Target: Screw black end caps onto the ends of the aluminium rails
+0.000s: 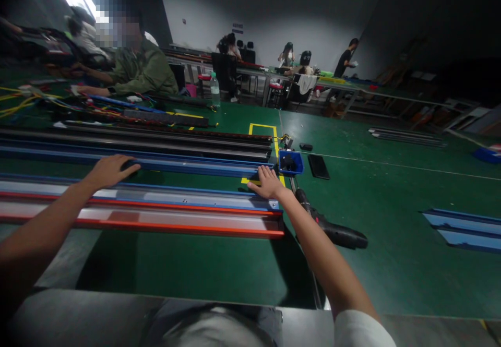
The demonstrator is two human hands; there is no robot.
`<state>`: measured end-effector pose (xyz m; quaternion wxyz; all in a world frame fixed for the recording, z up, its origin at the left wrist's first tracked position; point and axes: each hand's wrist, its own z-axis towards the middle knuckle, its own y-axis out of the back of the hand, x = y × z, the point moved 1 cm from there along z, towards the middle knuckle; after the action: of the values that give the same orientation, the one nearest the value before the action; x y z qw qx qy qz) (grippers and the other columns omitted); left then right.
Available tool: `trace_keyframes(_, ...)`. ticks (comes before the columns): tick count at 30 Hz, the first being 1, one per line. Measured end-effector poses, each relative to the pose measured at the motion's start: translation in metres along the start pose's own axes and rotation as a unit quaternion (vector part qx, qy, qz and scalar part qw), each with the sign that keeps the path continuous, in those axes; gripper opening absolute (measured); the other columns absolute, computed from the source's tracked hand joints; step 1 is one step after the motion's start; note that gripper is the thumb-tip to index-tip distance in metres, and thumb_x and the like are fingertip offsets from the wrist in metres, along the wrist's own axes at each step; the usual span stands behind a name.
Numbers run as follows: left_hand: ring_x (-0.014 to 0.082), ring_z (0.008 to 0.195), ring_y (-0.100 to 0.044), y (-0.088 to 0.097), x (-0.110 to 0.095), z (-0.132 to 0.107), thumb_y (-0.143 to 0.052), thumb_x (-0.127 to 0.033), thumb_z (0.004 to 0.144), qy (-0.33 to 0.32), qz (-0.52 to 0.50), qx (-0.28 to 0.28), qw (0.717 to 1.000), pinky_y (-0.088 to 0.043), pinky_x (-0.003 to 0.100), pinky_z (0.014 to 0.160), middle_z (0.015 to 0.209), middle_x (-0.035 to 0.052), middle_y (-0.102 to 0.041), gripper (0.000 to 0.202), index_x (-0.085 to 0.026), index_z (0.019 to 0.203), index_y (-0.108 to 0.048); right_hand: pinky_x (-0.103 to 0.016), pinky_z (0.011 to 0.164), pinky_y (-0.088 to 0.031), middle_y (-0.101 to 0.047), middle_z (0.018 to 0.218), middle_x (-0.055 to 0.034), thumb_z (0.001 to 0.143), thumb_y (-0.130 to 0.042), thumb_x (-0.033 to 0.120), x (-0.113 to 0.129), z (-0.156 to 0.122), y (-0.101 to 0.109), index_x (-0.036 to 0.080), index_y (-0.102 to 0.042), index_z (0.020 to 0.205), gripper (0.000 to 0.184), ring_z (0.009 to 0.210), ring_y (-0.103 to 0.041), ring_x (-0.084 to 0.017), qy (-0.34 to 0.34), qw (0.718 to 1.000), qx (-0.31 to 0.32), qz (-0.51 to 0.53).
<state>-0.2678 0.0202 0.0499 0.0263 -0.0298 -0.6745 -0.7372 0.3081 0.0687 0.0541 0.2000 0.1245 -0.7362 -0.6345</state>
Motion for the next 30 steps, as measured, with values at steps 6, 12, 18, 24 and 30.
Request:
trace_keyframes(6,0.0349,0.126,-0.056,-0.001,0.002,-0.005,-0.033,-0.053,0.1,-0.003,0.015,0.003,1.0,-0.031,0.056,0.115,0.133,0.0254,-0.065,0.066,-0.001,0.13,-0.062,-0.047,0.13,-0.01,-0.013,0.172,-0.0199,0.095,-0.023,0.082,0.004,-0.008,-0.001,0.002,-0.017,0.166,0.107,0.161,-0.008,-0.033,-0.003,1.0,0.0,-0.003)
trace_keyframes(12,0.0359,0.128,-0.055,-0.006,0.007,-0.014,-0.033,-0.056,0.101,0.002,0.024,0.006,1.0,-0.031,0.059,0.114,0.136,0.026,-0.063,0.07,-0.003,0.139,-0.058,-0.048,0.13,-0.011,-0.015,0.172,-0.019,0.096,-0.023,0.079,0.007,-0.017,-0.001,0.003,-0.018,0.166,0.103,0.16,-0.009,-0.033,-0.005,1.0,-0.006,-0.005)
trace_keyframes(18,0.0375,0.13,-0.053,-0.009,0.009,-0.018,-0.033,-0.054,0.101,-0.003,0.036,0.019,0.999,-0.03,0.062,0.114,0.141,0.0257,-0.061,0.069,-0.004,0.144,-0.054,-0.048,0.13,-0.012,-0.014,0.172,-0.0203,0.098,-0.021,0.076,0.01,-0.024,0.0,0.001,-0.018,0.165,0.101,0.16,-0.009,-0.034,-0.003,1.0,-0.002,-0.006)
trace_keyframes(24,0.0364,0.13,-0.055,-0.007,0.011,-0.016,-0.037,-0.049,0.099,-0.018,0.042,0.026,0.999,-0.027,0.06,0.117,0.139,0.0219,-0.064,0.063,-0.007,0.139,-0.061,-0.048,0.13,-0.012,-0.015,0.171,-0.0206,0.099,-0.021,0.075,0.011,-0.029,0.0,0.0,-0.019,0.165,0.1,0.16,-0.009,-0.034,-0.002,1.0,-0.001,-0.009)
trace_keyframes(30,0.0367,0.125,-0.058,-0.008,0.014,-0.014,-0.038,-0.046,0.097,-0.038,0.009,0.019,0.999,-0.029,0.061,0.115,0.133,0.0203,-0.068,0.058,-0.01,0.131,-0.067,-0.047,0.13,-0.014,-0.019,0.17,-0.0221,0.1,-0.019,0.073,0.015,-0.035,0.0,-0.002,-0.022,0.164,0.098,0.159,-0.013,-0.035,-0.002,1.0,-0.009,-0.013)
